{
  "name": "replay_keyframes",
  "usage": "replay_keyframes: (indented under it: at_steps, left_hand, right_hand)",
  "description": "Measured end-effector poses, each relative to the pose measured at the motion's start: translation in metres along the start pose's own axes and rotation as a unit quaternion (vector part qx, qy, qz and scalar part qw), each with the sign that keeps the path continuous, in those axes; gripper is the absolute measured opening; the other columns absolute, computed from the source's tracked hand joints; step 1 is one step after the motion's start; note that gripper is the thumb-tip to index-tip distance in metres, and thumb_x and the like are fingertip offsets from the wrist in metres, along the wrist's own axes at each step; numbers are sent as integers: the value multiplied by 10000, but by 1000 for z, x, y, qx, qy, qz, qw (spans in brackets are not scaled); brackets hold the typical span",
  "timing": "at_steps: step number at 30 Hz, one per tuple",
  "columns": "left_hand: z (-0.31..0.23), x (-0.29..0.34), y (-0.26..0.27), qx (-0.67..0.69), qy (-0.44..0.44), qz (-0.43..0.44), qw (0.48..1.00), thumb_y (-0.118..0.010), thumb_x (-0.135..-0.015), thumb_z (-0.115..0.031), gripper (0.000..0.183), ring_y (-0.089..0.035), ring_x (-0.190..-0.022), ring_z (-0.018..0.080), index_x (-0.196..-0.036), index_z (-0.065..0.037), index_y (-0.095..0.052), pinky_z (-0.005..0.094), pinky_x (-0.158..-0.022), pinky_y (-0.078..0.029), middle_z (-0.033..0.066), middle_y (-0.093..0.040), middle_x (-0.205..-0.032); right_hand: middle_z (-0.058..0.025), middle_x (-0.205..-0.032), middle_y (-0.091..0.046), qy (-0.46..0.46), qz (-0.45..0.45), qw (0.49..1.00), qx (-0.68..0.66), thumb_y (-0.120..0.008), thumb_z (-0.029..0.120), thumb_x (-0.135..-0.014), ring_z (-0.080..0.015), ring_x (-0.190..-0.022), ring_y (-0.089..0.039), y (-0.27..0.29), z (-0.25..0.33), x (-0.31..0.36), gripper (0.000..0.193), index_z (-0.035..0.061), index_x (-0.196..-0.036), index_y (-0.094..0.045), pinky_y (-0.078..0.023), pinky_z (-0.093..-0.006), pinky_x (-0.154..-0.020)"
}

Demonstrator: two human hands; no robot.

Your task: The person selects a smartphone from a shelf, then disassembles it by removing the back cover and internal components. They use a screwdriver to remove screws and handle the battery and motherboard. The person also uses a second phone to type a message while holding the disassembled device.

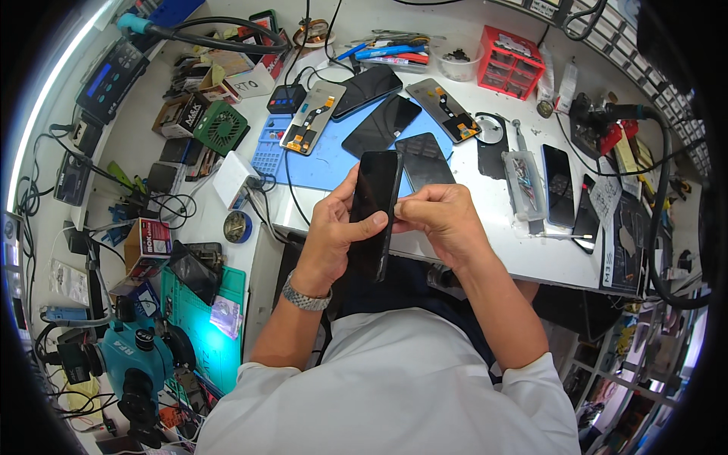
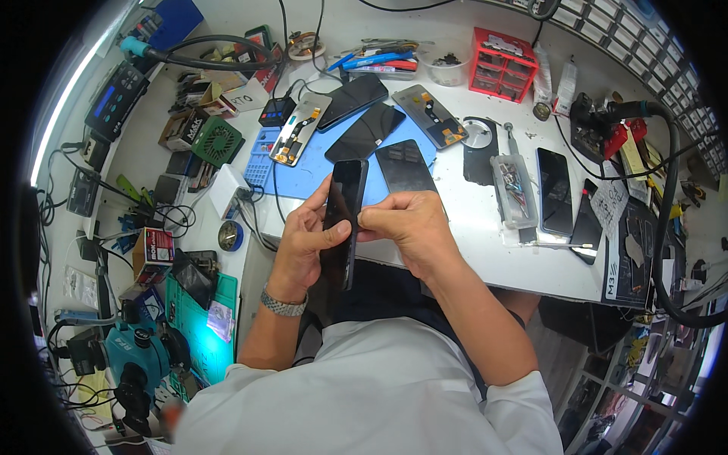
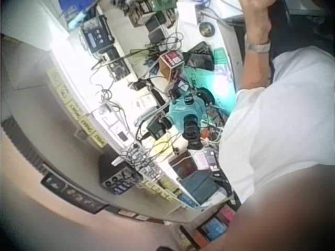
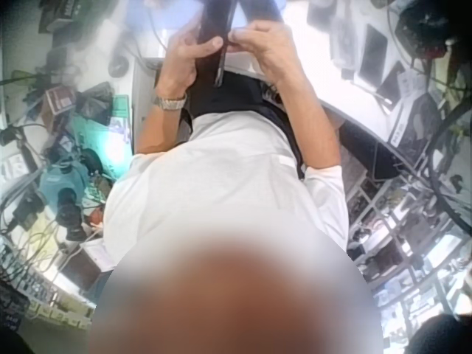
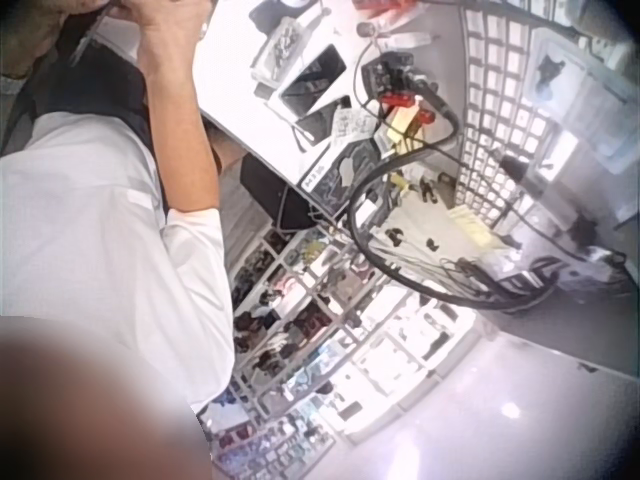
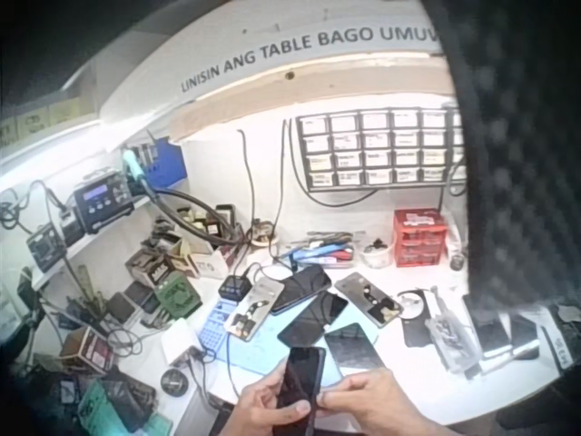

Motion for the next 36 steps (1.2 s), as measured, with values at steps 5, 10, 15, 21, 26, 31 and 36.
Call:
replay_keyframes:
  at_steps: [5,10,15,21,26,31,36]
  left_hand:
    - [2,2,2,-34,-30,-5,999,-934,-847,-97,1052,-587,-1409,192,-1697,92,-343,335,-1233,-413,145,-615,-1540]
    - [-2,3,-7,-38,-34,-13,999,-912,-838,-65,1072,-640,-1354,218,-1716,76,-313,339,-1211,-434,174,-656,-1493]
    - [-1,2,-3,-31,-19,-20,999,-867,-836,9,1028,-662,-1339,231,-1704,93,-322,346,-1200,-458,192,-676,-1471]
    - [1,-5,-7,-27,-43,-33,998,-889,-847,14,1006,-633,-1381,218,-1692,96,-349,349,-1214,-457,188,-625,-1541]
    - [2,-22,-6,-48,-93,-61,993,-813,-967,21,979,-632,-1366,195,-1736,76,-210,346,-1205,-467,178,-620,-1544]
    - [-20,-34,-5,5,-72,-69,995,-659,-1138,-219,897,-717,-1178,201,-1776,-13,-65,355,-1018,-580,224,-651,-1436]
    - [-22,-34,23,-75,-149,-154,974,-680,-1129,-245,639,-719,-1136,185,-1644,26,-415,330,-977,-587,172,-690,-1378]
  right_hand:
    - [-156,-855,-766,-2,-3,1000,20,-846,10,-887,-209,-764,-766,-2,-1,0,135,-96,-856,-768,-670,-326,-750]
    - [-148,-838,-766,2,-8,1000,18,-856,-20,-849,-199,-750,-759,-3,2,3,118,-103,-855,-772,-656,-310,-723]
    - [-139,-827,-759,-2,-4,1000,4,-870,-15,-830,-186,-738,-745,-3,4,4,133,-92,-828,-763,-641,-301,-723]
    - [-134,-827,-758,19,-1,1000,8,-857,18,-844,-172,-750,-741,1,2,-1,134,-74,-831,-760,-632,-297,-730]
    - [-62,-850,-768,29,5,990,141,-859,134,-952,-105,-745,-714,-6,17,-6,225,-59,-1005,-755,-612,-280,-697]
    - [-32,-863,-743,87,-40,987,129,-880,132,-945,-81,-735,-683,26,50,-28,192,-8,-996,-759,-562,-255,-661]
    - [-169,-1185,-788,221,-186,957,-13,-757,64,-1016,-270,-1042,-767,98,124,-86,242,-76,-1211,-722,-612,-436,-961]
Point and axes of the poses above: each hand's wrist, its own x-axis away from the middle knuckle, its own y-axis out of the back of the hand, z = x × y, the point moved 3 cm from there along -x, towards the middle knuckle
